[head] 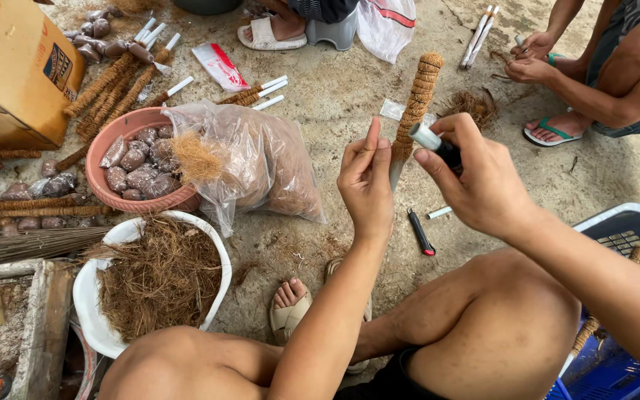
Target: The person wraps coconut coir around a metal rod using a plastic tube as a guide, then secures the wrapped section with wire. The process is repeated to create a broom head.
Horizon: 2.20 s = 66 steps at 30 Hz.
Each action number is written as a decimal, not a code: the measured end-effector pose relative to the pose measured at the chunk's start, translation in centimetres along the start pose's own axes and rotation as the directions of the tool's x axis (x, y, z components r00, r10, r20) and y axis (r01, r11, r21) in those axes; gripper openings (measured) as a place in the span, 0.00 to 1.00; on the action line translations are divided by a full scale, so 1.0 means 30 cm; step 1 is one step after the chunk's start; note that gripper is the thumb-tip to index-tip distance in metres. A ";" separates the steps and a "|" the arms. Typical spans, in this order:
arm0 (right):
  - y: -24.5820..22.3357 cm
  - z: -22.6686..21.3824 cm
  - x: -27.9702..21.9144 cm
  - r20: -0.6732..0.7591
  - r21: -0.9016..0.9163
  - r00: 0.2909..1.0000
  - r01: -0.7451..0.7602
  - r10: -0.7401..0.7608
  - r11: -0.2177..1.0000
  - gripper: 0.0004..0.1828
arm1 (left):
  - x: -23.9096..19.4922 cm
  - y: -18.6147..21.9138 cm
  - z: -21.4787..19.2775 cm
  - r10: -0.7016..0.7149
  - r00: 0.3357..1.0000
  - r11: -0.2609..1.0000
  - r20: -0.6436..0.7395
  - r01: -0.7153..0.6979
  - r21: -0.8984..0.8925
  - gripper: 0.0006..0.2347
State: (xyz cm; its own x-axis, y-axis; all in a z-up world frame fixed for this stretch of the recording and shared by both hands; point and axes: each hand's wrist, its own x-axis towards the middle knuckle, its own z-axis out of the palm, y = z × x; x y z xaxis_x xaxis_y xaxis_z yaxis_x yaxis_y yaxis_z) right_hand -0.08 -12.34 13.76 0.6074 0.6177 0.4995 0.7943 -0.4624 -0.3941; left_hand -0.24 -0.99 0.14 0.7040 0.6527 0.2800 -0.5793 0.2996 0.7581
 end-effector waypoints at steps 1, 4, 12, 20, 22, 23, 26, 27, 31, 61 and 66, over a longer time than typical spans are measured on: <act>-0.003 -0.021 0.014 0.046 -0.040 0.999 0.000 0.002 0.999 0.16 | -0.003 0.000 0.003 0.005 1.000 1.000 -0.008 -0.005 -0.009 0.15; -0.007 -0.067 0.062 0.135 -0.152 0.989 0.085 -0.064 0.985 0.15 | -0.021 0.000 0.002 -0.007 1.000 1.000 -0.022 0.007 -0.011 0.15; -0.035 -0.108 0.137 0.345 -0.601 0.933 0.136 0.102 0.788 0.15 | -0.037 0.023 0.001 0.077 0.997 0.997 0.027 -0.077 0.017 0.20; -0.059 -0.092 0.216 0.378 0.015 0.924 0.056 -0.058 0.998 0.12 | -0.033 0.095 -0.009 0.263 0.961 0.935 0.089 -0.277 0.223 0.18; -0.072 -0.067 0.201 0.344 0.023 0.937 0.061 -0.065 0.998 0.14 | -0.028 0.119 -0.008 0.284 0.956 0.905 0.069 -0.291 0.310 0.19; -0.079 -0.056 0.187 0.347 -0.030 0.936 0.081 -0.065 0.996 0.17 | -0.026 0.129 -0.004 0.301 0.952 0.895 0.061 -0.304 0.327 0.19; -0.081 -0.036 0.174 0.357 -0.157 0.926 0.186 -0.120 0.970 0.20 | -0.022 0.150 -0.004 0.362 0.932 0.861 0.030 -0.347 0.373 0.15; -0.078 -0.035 0.171 0.361 -0.195 0.921 0.227 -0.146 0.954 0.21 | -0.018 0.152 -0.005 0.394 0.919 0.849 0.017 -0.371 0.377 0.13; -0.059 -0.034 0.198 0.136 -0.091 0.988 0.081 -0.068 0.993 0.23 | -0.020 0.150 -0.010 0.400 0.916 0.833 -0.018 -0.355 0.423 0.09; 0.056 0.111 0.295 0.096 0.120 0.991 -0.103 0.092 0.987 0.20 | -0.186 0.435 -0.103 -0.016 0.999 0.874 0.028 0.000 0.485 0.18; 0.053 0.125 0.300 0.101 0.122 0.992 -0.089 0.077 0.989 0.19 | -0.200 0.474 -0.110 -0.057 0.996 0.869 0.063 0.019 0.495 0.17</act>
State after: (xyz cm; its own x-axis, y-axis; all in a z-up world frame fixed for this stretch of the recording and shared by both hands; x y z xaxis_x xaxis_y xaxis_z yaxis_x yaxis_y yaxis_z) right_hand 6.61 -5.13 14.74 0.6624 0.6416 0.3869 0.7295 -0.4347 -0.5281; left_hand -14.05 1.66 7.29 0.7603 0.5895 0.2727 -0.2868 -0.0720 0.9553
